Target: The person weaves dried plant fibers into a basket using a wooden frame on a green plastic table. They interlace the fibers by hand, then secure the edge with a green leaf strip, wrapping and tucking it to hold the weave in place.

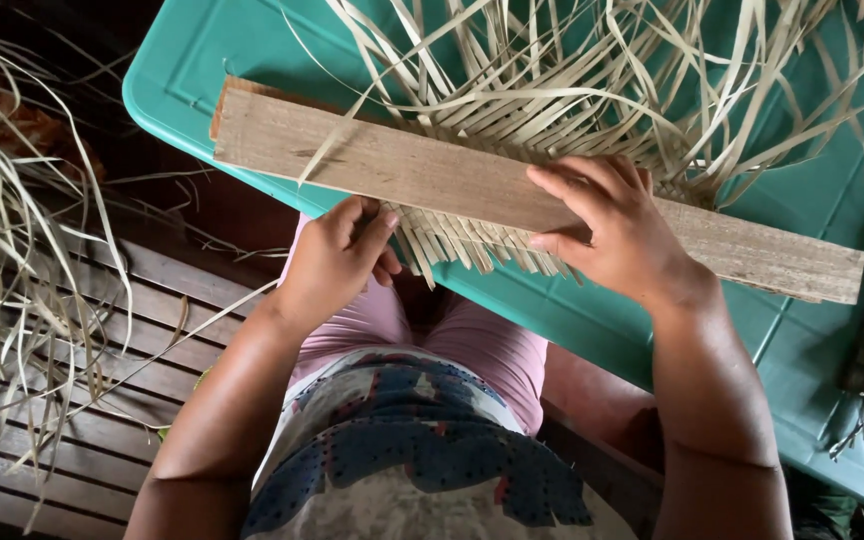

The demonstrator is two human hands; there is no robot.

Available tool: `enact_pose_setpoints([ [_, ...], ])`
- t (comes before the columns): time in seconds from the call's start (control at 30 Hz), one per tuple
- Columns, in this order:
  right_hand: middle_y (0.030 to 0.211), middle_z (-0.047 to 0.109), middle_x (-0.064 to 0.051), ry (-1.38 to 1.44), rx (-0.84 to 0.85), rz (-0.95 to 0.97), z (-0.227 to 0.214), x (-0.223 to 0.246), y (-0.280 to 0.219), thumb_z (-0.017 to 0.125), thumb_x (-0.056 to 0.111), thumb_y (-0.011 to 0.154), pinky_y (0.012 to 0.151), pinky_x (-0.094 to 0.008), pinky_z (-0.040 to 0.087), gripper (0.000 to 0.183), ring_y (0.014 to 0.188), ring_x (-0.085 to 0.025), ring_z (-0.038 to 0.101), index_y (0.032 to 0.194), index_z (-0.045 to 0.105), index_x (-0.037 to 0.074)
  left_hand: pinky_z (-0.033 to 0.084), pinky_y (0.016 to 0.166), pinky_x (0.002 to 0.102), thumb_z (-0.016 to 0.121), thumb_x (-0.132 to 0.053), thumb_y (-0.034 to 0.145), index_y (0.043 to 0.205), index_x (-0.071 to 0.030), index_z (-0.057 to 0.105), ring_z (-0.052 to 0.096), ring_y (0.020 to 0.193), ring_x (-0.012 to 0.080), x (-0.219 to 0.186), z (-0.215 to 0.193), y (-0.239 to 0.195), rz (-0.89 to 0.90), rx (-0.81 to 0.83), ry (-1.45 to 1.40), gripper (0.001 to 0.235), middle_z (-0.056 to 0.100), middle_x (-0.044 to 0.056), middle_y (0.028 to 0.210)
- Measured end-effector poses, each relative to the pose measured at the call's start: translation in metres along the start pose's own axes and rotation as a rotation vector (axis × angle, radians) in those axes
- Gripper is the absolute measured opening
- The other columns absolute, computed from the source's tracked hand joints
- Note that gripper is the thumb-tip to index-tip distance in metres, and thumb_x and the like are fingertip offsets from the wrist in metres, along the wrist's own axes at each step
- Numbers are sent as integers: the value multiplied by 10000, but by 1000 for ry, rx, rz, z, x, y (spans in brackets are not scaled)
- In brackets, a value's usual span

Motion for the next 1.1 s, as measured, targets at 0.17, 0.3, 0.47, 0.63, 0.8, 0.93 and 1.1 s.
enact_pose_setpoints([
  [0.17, 1320, 622, -73, -47, -47, -35, -3, -4, -4, 847, 365, 846, 882, -391, 390, 711, 1174, -304, 582, 1495, 615, 193, 539, 424, 254, 589, -179, 1021, 1053, 41, 665, 717, 530, 170, 8, 0, 0, 3, -9, 24, 235, 707, 125, 623],
  [0.3, 1327, 626, -89, -83, -132, -99, -11, -11, -1, 848, 349, 874, 931, -403, 411, 653, 1139, -301, 582, 1470, 656, 164, 545, 476, 357, 613, -268, 1023, 981, -29, 697, 692, 511, 241, -1, -7, -3, 40, -2, 297, 257, 672, 82, 543],
  [0.47, 1324, 617, -131, -111, -187, -107, -27, -11, 4, 832, 285, 913, 954, -454, 402, 574, 1139, -347, 569, 1444, 690, 120, 503, 469, 445, 688, -437, 974, 741, -139, 638, 651, 484, 374, -22, -3, -19, 414, -170, 898, 381, 595, 100, 478],
  [0.63, 1445, 502, -144, -175, -125, -91, -64, 2, -1, 860, 259, 969, 1063, -511, 345, 704, 1247, -365, 486, 1559, 535, 58, 495, 790, 396, 727, -129, 985, 896, -98, 659, 633, 825, 247, -64, 27, -13, 1028, 4, 576, 116, 686, 18, 886],
  [0.8, 1449, 523, -169, -180, -92, -82, -61, 18, -18, 759, 340, 997, 1092, -560, 383, 689, 1265, -369, 484, 1563, 457, 88, 539, 887, 489, 712, -111, 931, 1076, -95, 691, 625, 1044, 314, -48, 60, -29, 1087, 131, 562, 147, 673, 114, 1140],
  [0.93, 1406, 563, -114, -80, 10, -130, -45, 48, -37, 756, 333, 966, 1086, -508, 431, 751, 1219, -290, 537, 1579, 344, 197, 513, 851, 397, 608, -197, 1053, 1067, -91, 666, 665, 883, 254, -83, 51, -91, 1081, 683, 175, 121, 719, 45, 1048],
  [1.1, 1397, 562, -47, -75, 99, -77, -15, 82, -58, 804, 398, 860, 1012, -493, 451, 696, 1247, -280, 529, 1452, 509, 178, 622, 799, 376, 581, -46, 998, 1067, -32, 647, 735, 816, 248, -127, 25, -63, 985, 595, 54, 97, 724, 95, 949],
])
Point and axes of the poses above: each hand's wrist, its own y-axis towards the middle knuckle, its own z-axis out of the palm, x = y × z, the point moved 2 cm from there along y, towards the middle knuckle
